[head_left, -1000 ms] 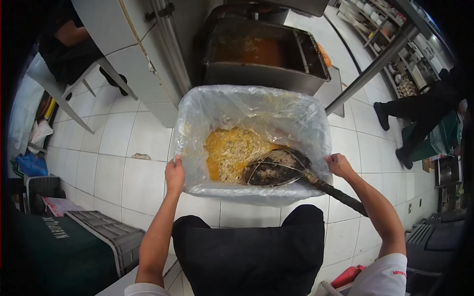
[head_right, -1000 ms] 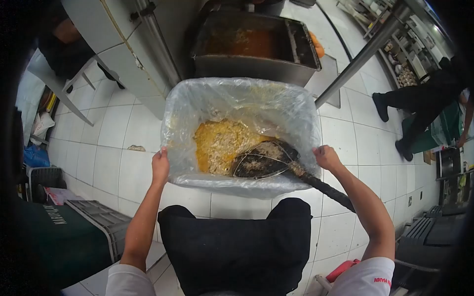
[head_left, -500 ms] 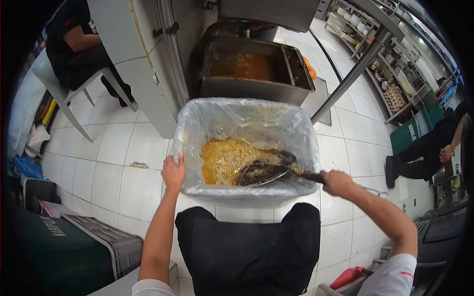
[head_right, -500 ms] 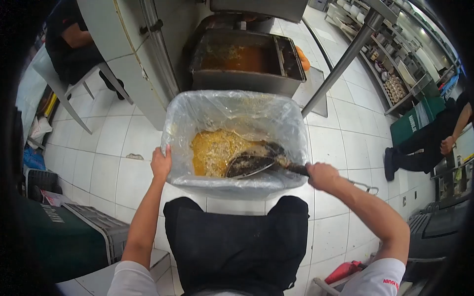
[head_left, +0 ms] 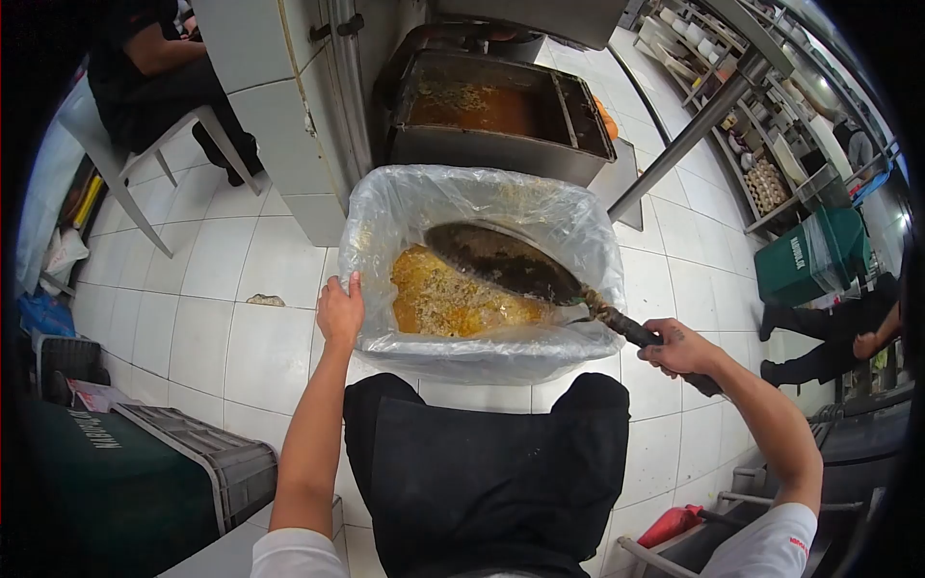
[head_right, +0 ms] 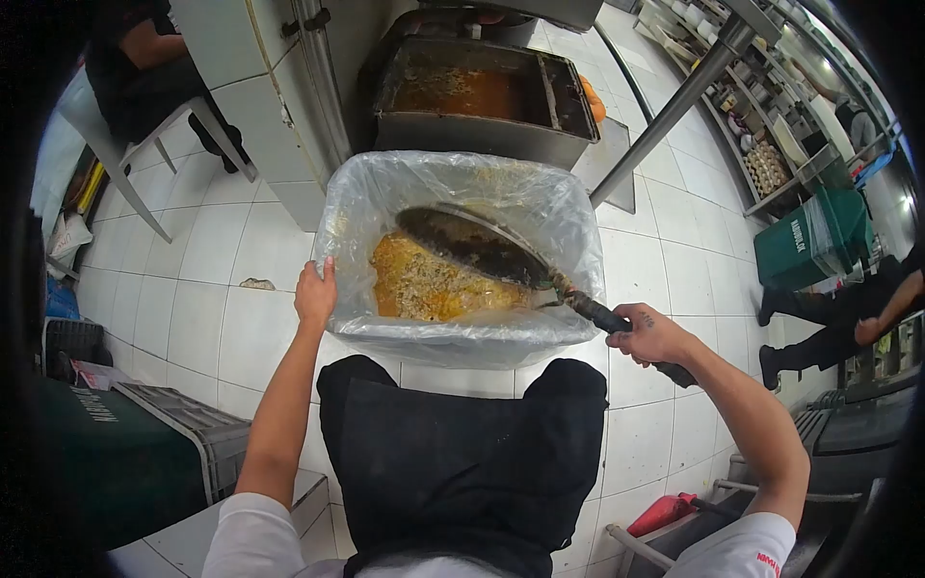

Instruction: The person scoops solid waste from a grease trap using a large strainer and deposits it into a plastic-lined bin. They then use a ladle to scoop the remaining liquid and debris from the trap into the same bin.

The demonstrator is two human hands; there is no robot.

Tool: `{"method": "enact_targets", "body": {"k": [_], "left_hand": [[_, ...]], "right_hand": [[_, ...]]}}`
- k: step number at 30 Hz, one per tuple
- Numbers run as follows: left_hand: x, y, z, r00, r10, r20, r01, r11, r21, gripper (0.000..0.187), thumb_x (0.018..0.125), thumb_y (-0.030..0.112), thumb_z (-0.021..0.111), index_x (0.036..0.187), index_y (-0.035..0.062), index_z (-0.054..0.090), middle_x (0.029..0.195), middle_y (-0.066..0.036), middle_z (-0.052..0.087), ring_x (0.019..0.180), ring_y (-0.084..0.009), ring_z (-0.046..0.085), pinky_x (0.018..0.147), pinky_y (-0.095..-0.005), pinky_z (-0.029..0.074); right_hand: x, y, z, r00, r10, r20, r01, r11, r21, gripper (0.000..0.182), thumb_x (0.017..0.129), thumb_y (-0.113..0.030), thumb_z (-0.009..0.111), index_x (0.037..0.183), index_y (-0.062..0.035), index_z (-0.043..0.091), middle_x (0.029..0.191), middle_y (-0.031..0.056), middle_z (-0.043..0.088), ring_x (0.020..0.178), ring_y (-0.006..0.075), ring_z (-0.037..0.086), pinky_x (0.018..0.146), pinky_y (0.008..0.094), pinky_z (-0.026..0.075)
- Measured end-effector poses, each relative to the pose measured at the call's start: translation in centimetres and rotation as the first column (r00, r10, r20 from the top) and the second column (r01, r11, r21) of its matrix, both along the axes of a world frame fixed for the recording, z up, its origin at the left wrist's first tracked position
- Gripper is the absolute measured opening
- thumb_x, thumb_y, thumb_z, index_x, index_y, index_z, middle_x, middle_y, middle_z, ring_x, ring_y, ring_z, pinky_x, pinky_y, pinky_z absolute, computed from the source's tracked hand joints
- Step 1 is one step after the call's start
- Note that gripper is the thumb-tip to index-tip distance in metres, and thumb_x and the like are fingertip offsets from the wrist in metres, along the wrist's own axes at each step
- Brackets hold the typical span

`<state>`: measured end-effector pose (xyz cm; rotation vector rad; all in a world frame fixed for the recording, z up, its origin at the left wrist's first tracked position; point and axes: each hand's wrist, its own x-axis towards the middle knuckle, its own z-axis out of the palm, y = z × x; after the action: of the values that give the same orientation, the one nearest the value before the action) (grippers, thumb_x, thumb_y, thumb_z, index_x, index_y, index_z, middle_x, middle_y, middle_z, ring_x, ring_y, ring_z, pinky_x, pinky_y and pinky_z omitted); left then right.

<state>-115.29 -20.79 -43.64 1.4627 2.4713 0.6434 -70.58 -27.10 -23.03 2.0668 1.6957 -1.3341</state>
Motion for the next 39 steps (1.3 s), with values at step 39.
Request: {"method": "enact_targets", "body": {"k": [39], "left_hand": [[6.8,-9.5,20.6,0.938,-0.294,0.183,0.267,0.951,0.157,0.053,0.084,0.030,0.053,0.122,-0.0030,0.038,0.124,-0.022,0.043,0.115,-0.0337,0.042,0.095,-0.0367,0.033]], "right_hand": [[-2.8,34.6,-3.4,0.851,-0.248,-0.462,0.395,0.883,0.253,0.012,0.074,-0.008,0.054,0.064,-0.0041,0.051,0.050,0.0037,0.046,0.039,0.0136,0.045,0.037,0.0278,0.042]]}}
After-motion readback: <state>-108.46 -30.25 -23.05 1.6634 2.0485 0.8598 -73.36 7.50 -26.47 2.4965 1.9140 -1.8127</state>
